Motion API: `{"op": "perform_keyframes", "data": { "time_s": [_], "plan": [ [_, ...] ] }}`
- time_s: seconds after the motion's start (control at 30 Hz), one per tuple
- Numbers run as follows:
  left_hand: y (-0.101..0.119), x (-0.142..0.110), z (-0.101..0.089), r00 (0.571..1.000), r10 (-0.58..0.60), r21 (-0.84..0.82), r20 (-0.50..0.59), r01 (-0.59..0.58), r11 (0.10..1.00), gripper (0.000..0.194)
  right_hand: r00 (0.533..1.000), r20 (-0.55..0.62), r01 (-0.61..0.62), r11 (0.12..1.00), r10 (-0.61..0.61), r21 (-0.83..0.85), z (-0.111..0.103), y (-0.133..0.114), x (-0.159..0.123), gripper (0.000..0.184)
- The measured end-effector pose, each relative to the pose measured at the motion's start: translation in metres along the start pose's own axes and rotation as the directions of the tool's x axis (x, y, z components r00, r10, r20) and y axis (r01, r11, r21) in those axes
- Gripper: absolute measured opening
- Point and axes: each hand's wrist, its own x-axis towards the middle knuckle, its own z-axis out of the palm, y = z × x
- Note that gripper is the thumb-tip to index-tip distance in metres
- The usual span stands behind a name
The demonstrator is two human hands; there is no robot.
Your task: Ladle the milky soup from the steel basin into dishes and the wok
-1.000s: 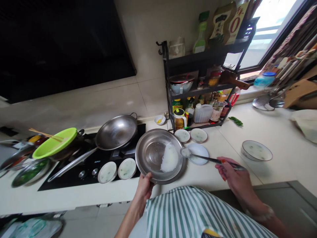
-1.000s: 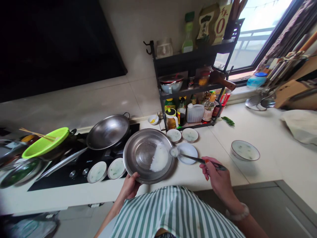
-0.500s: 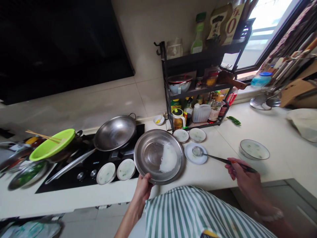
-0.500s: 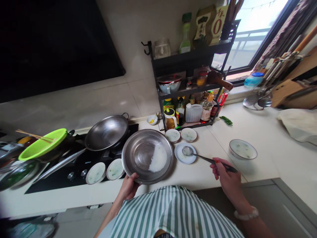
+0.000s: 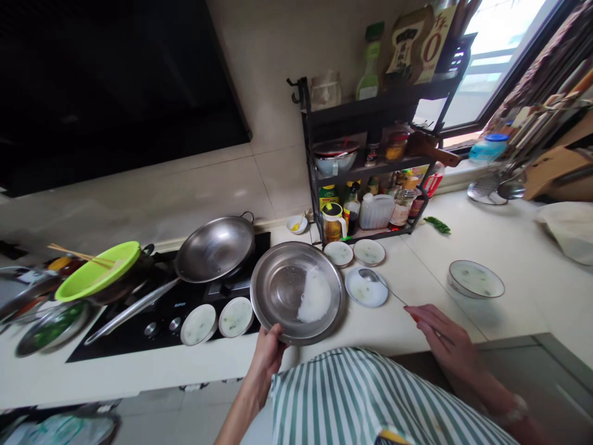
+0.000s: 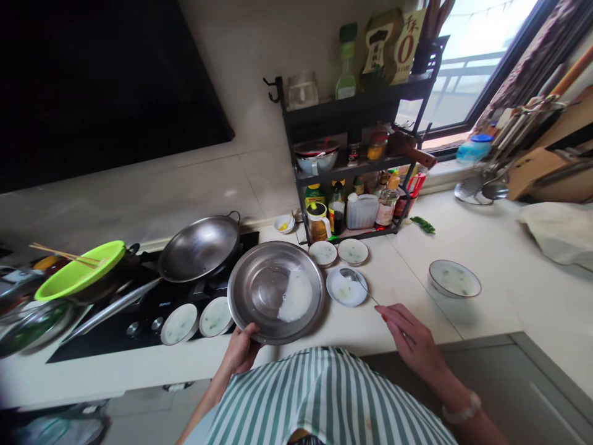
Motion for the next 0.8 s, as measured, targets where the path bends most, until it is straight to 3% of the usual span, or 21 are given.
{"op": "perform_keyframes", "data": {
  "time_s": [0.1,0.2,0.3,0.4,0.57,0.7,0.8],
  "plan": [
    [-0.002,0.001,-0.001,1.000,0.012,-0.002,-0.009,-0.012,1.000,0.028,0.986,-0.107,-0.120,0.991,0.127,0.066,0.006,0.001,0.001,0.027],
    [-0.004,0.002,-0.002,1.000,0.007,0.003,-0.013,-0.007,1.000,0.027,0.916,-0.245,-0.250,0.928,0.319,0.275,0.017,0.000,0.004,0.032],
    [-0.003,0.001,-0.001,1.000,-0.003,0.005,-0.005,0.003,1.000,0.028,0.902,-0.168,-0.285,0.841,0.398,0.460,0.030,-0.006,0.007,0.035],
    [-0.002,0.000,0.000,1.000,-0.003,-0.005,0.008,0.004,1.000,0.030,0.928,-0.044,-0.309,0.832,0.369,0.461,0.045,-0.010,0.008,0.038],
    [-0.003,-0.002,0.001,1.000,-0.007,0.004,0.021,0.007,1.000,0.030,0.968,0.101,-0.249,0.907,0.229,0.338,0.066,-0.005,0.008,0.039],
    [-0.003,-0.002,0.002,1.000,0.002,0.006,0.024,-0.002,1.000,0.030,0.970,0.193,-0.199,0.941,0.149,0.275,0.077,0.001,0.007,0.038],
    [-0.004,-0.001,0.003,1.000,-0.001,0.009,0.029,0.000,1.000,0.029,0.956,0.234,-0.241,0.929,0.177,0.280,0.082,0.003,0.007,0.041]
  ]
}}
